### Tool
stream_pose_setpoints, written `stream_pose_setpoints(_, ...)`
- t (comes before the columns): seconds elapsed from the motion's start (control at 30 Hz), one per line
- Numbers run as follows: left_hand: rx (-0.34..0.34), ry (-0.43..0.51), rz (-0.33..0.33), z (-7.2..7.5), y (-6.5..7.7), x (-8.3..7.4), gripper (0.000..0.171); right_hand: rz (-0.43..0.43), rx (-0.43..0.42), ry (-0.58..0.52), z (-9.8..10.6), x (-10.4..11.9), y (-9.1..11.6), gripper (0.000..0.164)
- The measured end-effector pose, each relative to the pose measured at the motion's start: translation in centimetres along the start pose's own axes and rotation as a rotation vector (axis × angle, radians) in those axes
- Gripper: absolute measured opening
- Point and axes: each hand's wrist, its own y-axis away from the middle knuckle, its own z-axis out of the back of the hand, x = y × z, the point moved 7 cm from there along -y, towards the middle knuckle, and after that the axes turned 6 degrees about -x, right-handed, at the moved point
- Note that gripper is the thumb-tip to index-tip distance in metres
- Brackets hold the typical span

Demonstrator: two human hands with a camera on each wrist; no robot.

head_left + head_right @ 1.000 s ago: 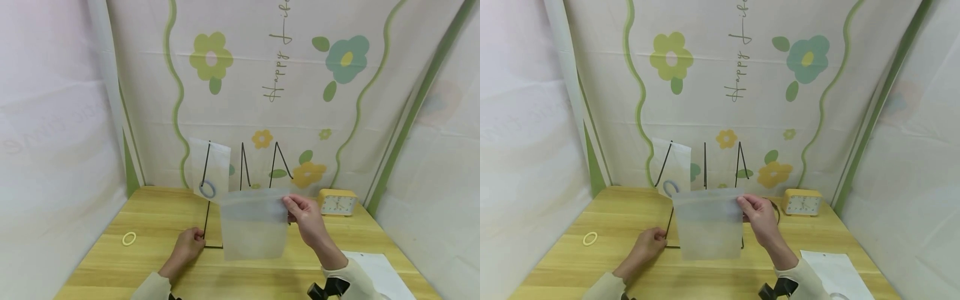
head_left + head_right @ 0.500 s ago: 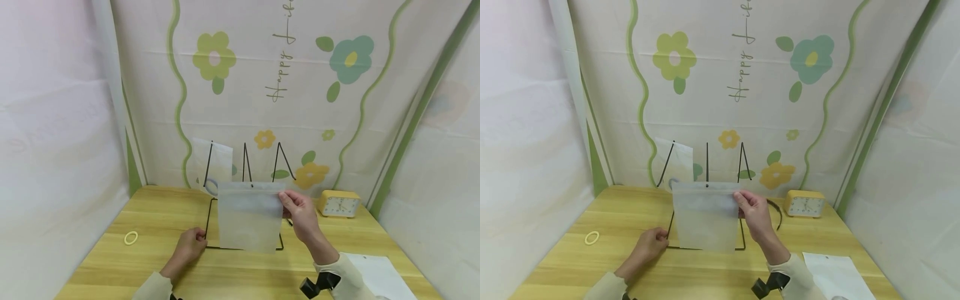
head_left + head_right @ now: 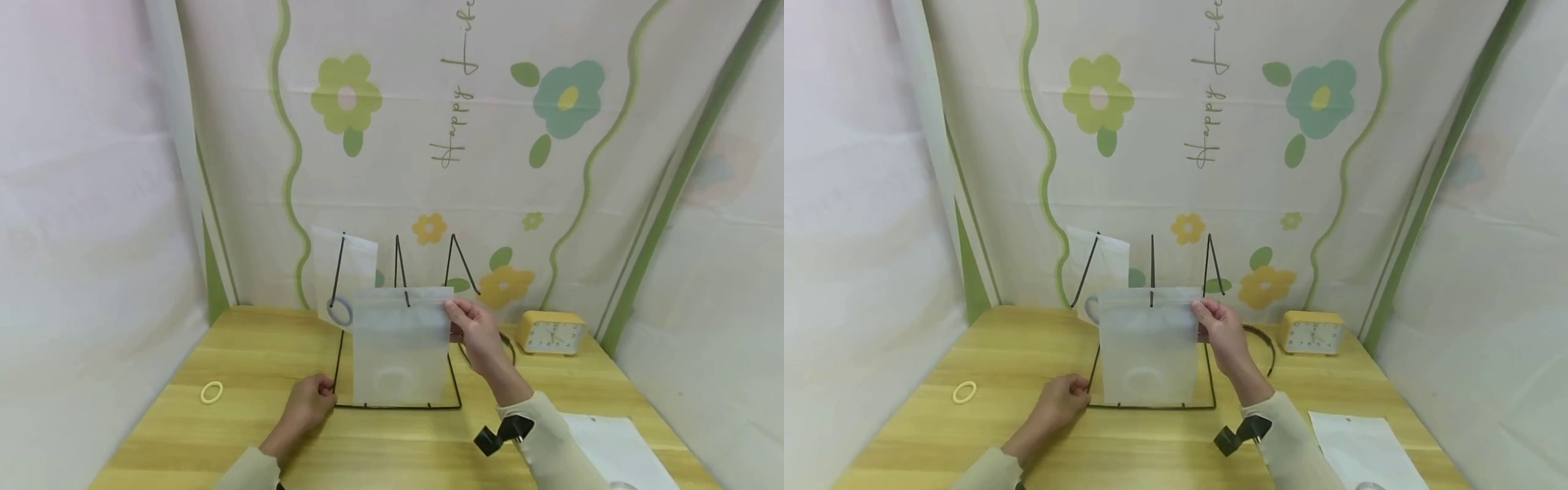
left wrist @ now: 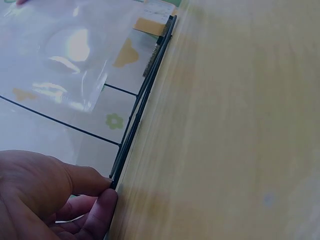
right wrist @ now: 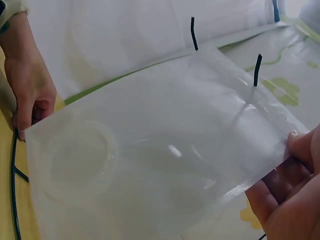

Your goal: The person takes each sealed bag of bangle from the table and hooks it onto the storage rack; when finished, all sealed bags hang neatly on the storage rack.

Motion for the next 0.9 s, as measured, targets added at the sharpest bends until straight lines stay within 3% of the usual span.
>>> stream_pose_setpoints(0.3,-0.013,-0.009,-0.005,-0.1,0.1,0.0,0.025,-0.074,-0.028,-0.032,-0.4,-0.9,-2.9,0.027)
stream_pose_setpoints(0.57,-0.035,-0.022,-0.038,0.2,-0.3,-0.2,0.023,-0.048,0.008,0.002,-1.1,-0.8,-5.8,0.029)
stream_pose_setpoints(0.77,-0.018,0.000,-0.020,-0.2,-0.2,-0.1,0.024,-0.071,-0.032,-0.003,-1.0,-1.6,-7.0,0.029)
stream_pose_setpoints(0.9,-0.022,0.003,-0.014,-0.3,-0.1,0.1,0.024,-0.041,-0.062,0.002,-1.2,-1.9,-7.8,0.035)
